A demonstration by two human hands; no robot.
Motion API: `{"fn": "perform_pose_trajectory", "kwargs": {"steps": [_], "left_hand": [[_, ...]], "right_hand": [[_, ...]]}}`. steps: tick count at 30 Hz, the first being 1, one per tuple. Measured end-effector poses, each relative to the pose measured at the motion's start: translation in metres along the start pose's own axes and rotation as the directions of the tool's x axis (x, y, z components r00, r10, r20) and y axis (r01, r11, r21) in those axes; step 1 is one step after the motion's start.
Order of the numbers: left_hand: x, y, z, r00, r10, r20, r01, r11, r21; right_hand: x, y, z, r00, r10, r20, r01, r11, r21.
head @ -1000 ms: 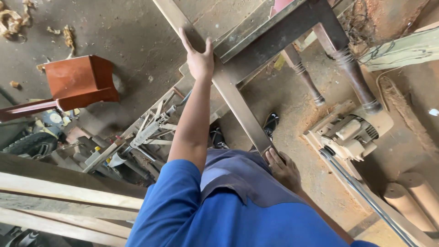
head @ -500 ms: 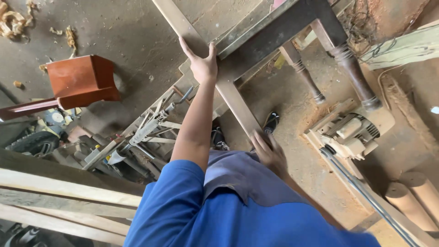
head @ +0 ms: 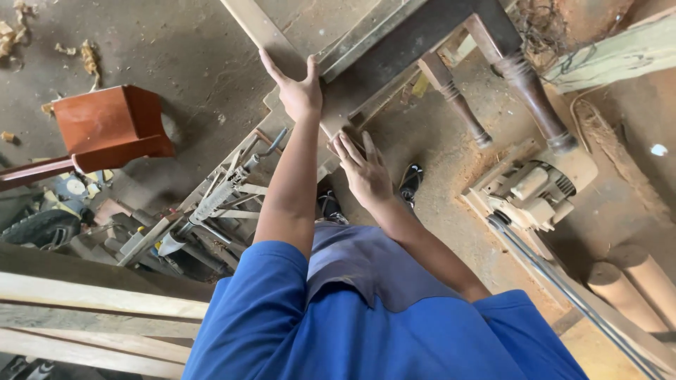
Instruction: The person smooths a long wooden plank by hand on a stationary belt sander. They hold the plank with both hands and move it back and forth across the moving sanding belt to even out the surface.
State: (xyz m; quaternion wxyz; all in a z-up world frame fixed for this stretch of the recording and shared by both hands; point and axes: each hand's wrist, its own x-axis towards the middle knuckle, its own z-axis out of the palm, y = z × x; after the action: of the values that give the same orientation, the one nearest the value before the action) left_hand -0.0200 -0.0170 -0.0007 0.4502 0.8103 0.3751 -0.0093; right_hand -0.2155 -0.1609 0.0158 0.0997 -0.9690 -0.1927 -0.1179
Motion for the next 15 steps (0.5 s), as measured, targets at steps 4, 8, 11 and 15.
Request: {"fn": "perform_pose_trajectory", "kwargs": {"steps": [4,8,11,15], "left_hand": [[-0.007,0.012,-0.010,1.000,-0.014,-0.019,0.013,0.998,-0.057],[-0.008,0.009,-0.011,1.000,0.018,-0.020,-0.020,0.996,-0.083],[-0.013,0.008,-0.010,0.998,0.025,-0.055,-0.028,0.998,-0.049],[-0.017,0.007,-0.008,0.996,0.059,-0.065,-0.063,0.997,-0.055]], "right_hand": [[-0.076,0.005,-0.063,1.000,0.026,-0.013,-0.023,0.976,0.217],[-0.180,0.027,-0.075,0.990,0.026,0.141,-0.044,0.991,0.125],[-0.130,0.019,-0.073,0.969,-0.091,-0.231,0.055,0.986,-0.157],[-0.031,0.005,-0.035,0.933,-0.046,-0.357,0.029,0.998,-0.052]]}}
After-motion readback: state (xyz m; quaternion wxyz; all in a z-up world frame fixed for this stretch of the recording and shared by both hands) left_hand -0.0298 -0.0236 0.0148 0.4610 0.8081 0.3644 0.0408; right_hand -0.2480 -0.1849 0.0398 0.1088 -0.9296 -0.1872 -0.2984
